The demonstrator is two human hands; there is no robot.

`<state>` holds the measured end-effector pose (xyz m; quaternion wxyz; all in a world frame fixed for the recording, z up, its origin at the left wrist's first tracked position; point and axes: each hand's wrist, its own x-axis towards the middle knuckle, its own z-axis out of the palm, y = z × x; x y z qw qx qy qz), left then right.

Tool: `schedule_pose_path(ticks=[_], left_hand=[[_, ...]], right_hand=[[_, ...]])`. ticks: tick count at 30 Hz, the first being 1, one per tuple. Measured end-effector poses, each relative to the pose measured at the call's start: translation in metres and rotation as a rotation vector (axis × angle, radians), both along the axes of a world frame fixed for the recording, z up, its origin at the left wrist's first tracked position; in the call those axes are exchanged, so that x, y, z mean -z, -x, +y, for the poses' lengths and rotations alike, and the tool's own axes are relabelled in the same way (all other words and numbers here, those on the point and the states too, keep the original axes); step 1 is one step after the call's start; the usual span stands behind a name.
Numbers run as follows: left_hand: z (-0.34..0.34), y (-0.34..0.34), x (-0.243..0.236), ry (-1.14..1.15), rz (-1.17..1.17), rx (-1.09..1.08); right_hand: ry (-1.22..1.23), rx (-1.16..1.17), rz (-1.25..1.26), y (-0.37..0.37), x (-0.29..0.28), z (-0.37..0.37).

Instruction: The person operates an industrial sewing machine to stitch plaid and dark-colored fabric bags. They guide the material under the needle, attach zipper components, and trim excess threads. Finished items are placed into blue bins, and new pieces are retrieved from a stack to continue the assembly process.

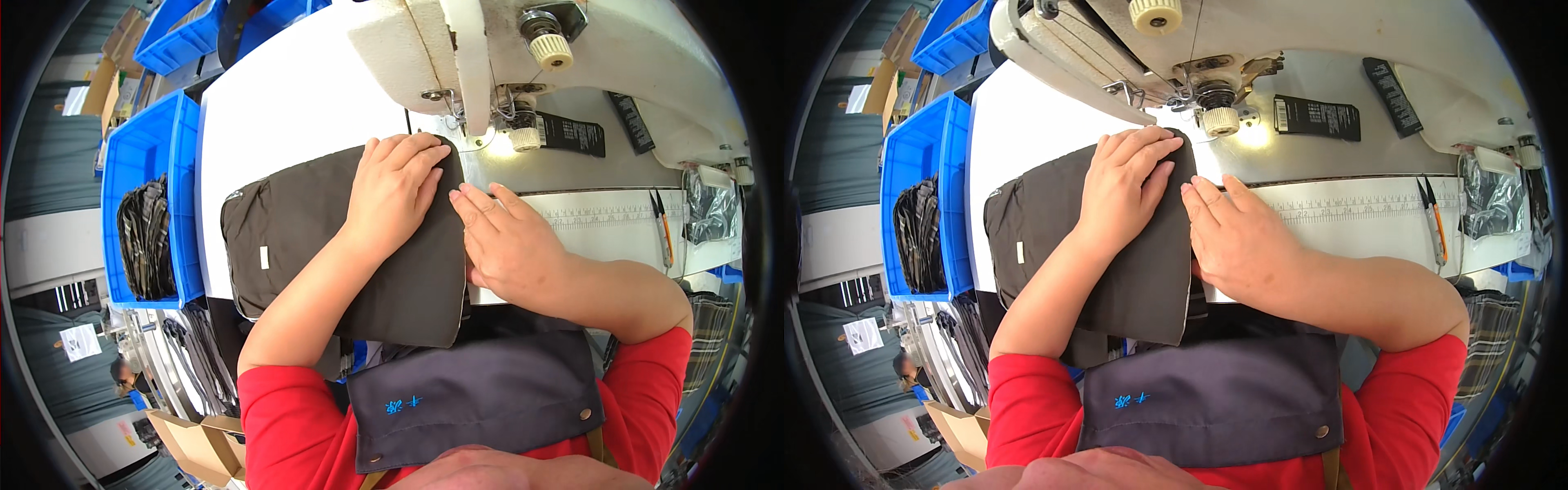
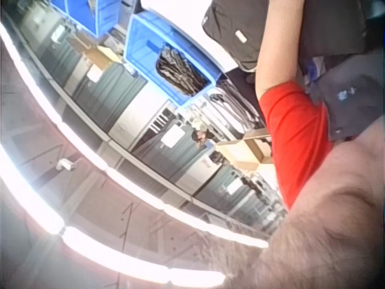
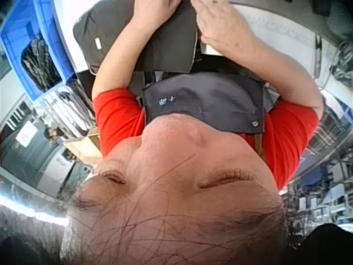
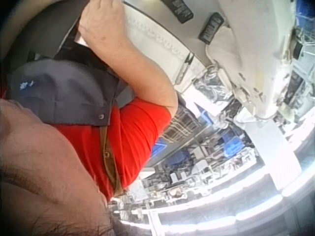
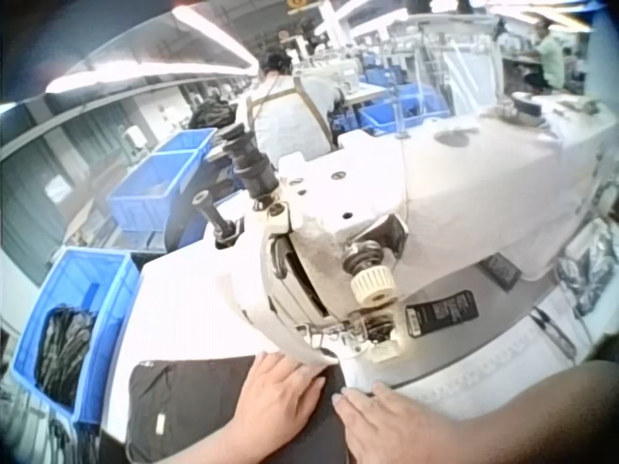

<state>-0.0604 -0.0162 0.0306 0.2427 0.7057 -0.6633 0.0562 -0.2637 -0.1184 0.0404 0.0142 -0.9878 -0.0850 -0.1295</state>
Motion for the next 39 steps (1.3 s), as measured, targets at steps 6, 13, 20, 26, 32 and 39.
schedule_pose_path(ticks=[6,13,20,26,32,39], left_hand=[[-0.012,-0.01,0.003,0.022,0.051,0.069],[-0.029,-0.023,0.011,0.117,0.034,0.135],[-0.031,-0.026,0.009,0.088,0.058,0.126],[-0.033,-0.028,0.012,0.117,0.024,0.141],[-0.041,-0.039,0.015,0.065,-0.015,0.103],[-0.015,-0.051,0.009,0.079,0.041,0.041]], right_hand=[[0.012,0.057,-0.009,-0.003,0.0,-0.007],[-0.071,0.124,0.02,-0.007,0.002,-0.012],[-0.119,0.127,0.024,-0.009,0.003,-0.013],[-0.159,0.129,0.014,-0.009,0.005,-0.015],[-0.152,0.144,-0.005,-0.013,0.004,-0.022],[-0.225,0.167,-0.067,-0.017,0.002,-0.02]])
